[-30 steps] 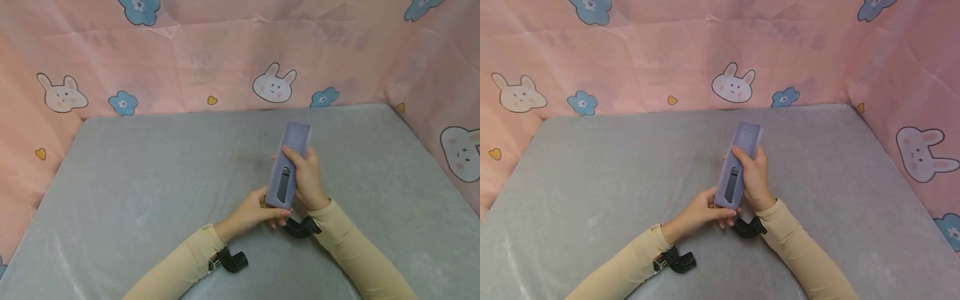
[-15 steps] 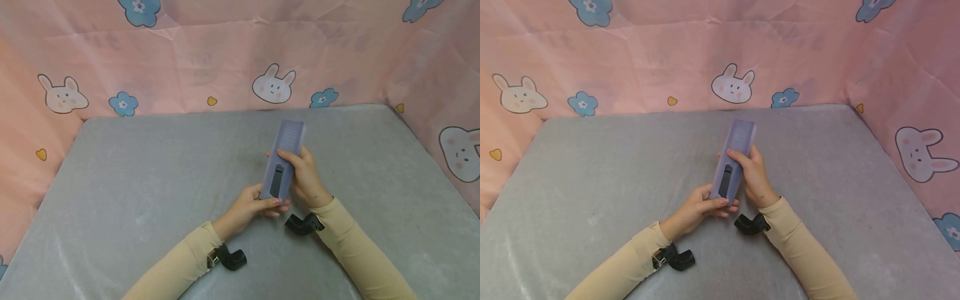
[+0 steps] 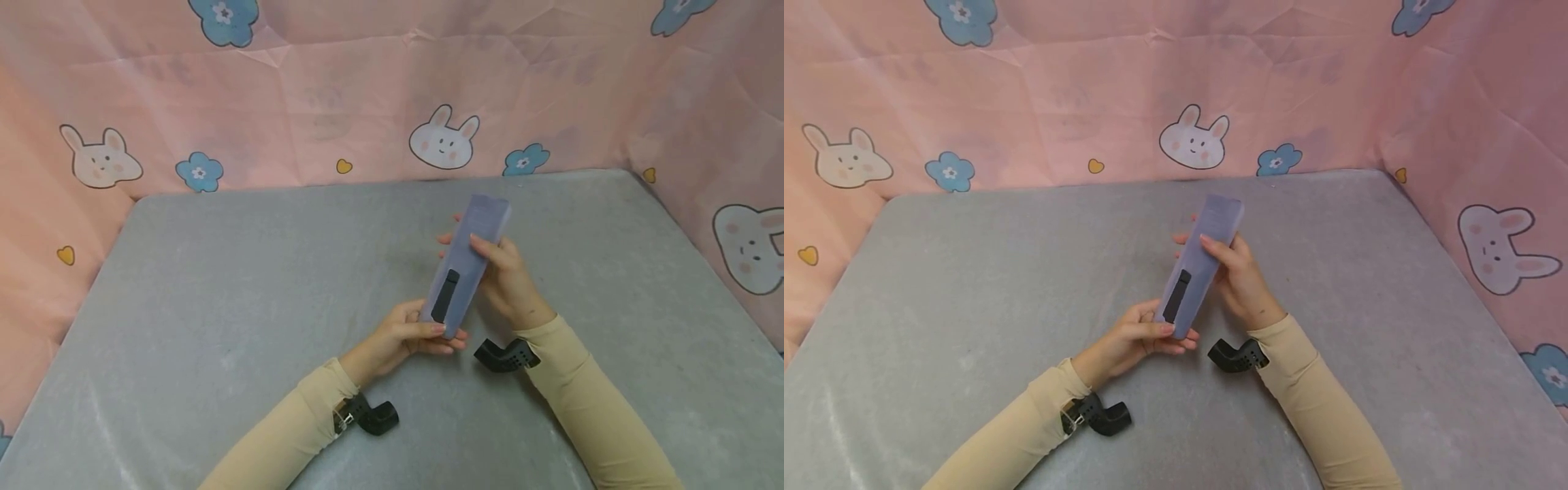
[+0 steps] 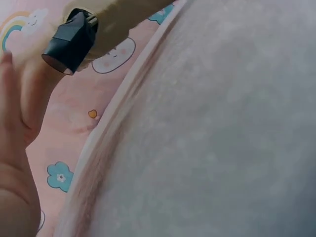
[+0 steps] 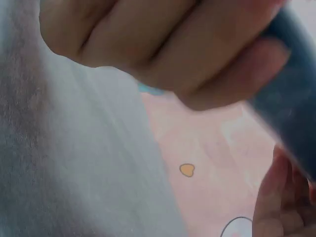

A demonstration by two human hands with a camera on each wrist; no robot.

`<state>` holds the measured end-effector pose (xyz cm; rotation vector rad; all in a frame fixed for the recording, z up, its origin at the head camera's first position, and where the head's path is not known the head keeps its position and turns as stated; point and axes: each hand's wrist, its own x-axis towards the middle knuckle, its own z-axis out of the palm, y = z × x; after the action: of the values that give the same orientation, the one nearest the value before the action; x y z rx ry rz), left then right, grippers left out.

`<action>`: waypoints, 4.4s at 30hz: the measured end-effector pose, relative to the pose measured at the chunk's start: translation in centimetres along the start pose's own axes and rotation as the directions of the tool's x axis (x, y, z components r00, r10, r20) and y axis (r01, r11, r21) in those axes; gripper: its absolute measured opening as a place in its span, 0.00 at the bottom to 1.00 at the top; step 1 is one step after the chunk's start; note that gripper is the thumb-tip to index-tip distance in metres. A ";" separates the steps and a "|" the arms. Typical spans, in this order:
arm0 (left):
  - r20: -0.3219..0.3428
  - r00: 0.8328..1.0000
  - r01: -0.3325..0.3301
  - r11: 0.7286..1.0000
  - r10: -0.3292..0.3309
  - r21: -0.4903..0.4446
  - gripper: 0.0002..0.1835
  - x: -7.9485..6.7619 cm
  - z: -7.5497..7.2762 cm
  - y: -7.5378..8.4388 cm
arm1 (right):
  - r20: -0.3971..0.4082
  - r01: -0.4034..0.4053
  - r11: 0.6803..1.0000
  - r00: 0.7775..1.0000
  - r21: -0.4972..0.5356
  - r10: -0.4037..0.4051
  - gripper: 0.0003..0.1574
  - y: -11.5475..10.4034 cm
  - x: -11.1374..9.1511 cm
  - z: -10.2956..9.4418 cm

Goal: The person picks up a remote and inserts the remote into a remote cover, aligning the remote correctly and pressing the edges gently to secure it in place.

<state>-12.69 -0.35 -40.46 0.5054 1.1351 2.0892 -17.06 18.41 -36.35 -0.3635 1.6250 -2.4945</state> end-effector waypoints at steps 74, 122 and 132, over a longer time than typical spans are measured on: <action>-0.239 0.969 0.106 0.972 -0.054 0.208 0.23 0.7 -1.0 0.7 | 0.013 -0.137 0.781 0.983 -0.609 0.183 0.29 1.2 -0.3 2.1; -0.580 0.661 -0.164 0.846 0.476 0.507 0.08 0.2 -5.4 5.2 | 0.165 -0.222 0.735 0.895 -0.641 0.415 0.40 4.1 -1.5 4.2; -0.574 0.556 -0.102 0.735 0.601 0.670 0.08 0.0 -4.8 4.8 | 0.235 -0.116 0.611 0.855 -0.783 0.463 0.43 3.5 -1.4 4.2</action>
<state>-17.50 -4.89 -38.99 0.0626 2.4160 2.3757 -14.58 13.58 -38.10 -0.5973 2.2019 -1.2568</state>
